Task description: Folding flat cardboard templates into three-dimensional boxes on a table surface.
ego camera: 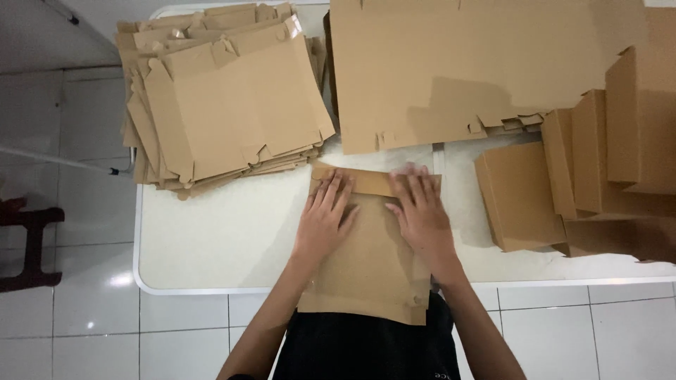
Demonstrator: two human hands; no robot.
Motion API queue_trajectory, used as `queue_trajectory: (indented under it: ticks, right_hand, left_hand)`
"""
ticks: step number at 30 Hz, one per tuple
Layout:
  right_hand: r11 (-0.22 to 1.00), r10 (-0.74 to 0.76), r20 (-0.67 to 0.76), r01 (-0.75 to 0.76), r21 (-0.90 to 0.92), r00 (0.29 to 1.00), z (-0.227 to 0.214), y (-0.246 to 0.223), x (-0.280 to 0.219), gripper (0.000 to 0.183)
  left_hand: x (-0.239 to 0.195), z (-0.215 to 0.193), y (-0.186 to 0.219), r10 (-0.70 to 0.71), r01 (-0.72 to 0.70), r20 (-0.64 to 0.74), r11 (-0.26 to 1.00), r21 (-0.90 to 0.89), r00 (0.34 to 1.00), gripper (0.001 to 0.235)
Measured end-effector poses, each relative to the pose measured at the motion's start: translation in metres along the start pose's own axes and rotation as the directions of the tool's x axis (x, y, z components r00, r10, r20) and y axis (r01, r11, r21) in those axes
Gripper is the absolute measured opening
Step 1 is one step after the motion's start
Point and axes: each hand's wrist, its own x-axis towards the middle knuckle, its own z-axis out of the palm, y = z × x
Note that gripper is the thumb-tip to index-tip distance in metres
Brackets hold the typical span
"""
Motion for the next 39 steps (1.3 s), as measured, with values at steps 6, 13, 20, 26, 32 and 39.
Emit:
queue_trajectory:
  ticks: [6,13,20,26,32,39]
  right_hand:
    - [0.967,-0.152,0.049,0.159,-0.199,0.987,0.044,0.005,0.002,0.066]
    - [0.997,-0.069,0.153,0.071,-0.008,0.986,0.029,-0.013,0.013,0.065]
    - [0.999,-0.041,0.051,0.042,-0.014,0.998,0.023,-0.007,0.02,0.069]
    - [0.999,0.045,-0.04,-0.046,-0.011,0.998,0.02,-0.009,0.019,0.076]
    - [0.999,-0.017,0.043,0.019,-0.032,0.999,0.026,-0.004,0.023,0.074]
    - [0.994,-0.111,-0.035,0.111,0.007,0.993,0.041,0.003,0.022,0.065]
  left_hand:
    - [0.006,0.028,0.0,0.091,-0.102,0.068,0.978,0.179,0.993,0.058]
    - [0.023,0.043,0.01,0.212,-0.213,0.024,0.972,0.099,0.977,0.064]
    - [0.025,0.031,0.017,-0.001,0.004,-0.022,0.991,0.132,1.0,0.077]
    - [0.021,0.015,0.025,-0.185,0.185,-0.019,0.981,0.049,0.983,0.091]
    - [0.029,0.036,0.02,-0.041,0.037,0.062,0.997,0.068,0.997,0.071]
    - [0.032,0.06,0.009,0.205,-0.207,-0.089,0.978,-0.008,0.975,0.061]
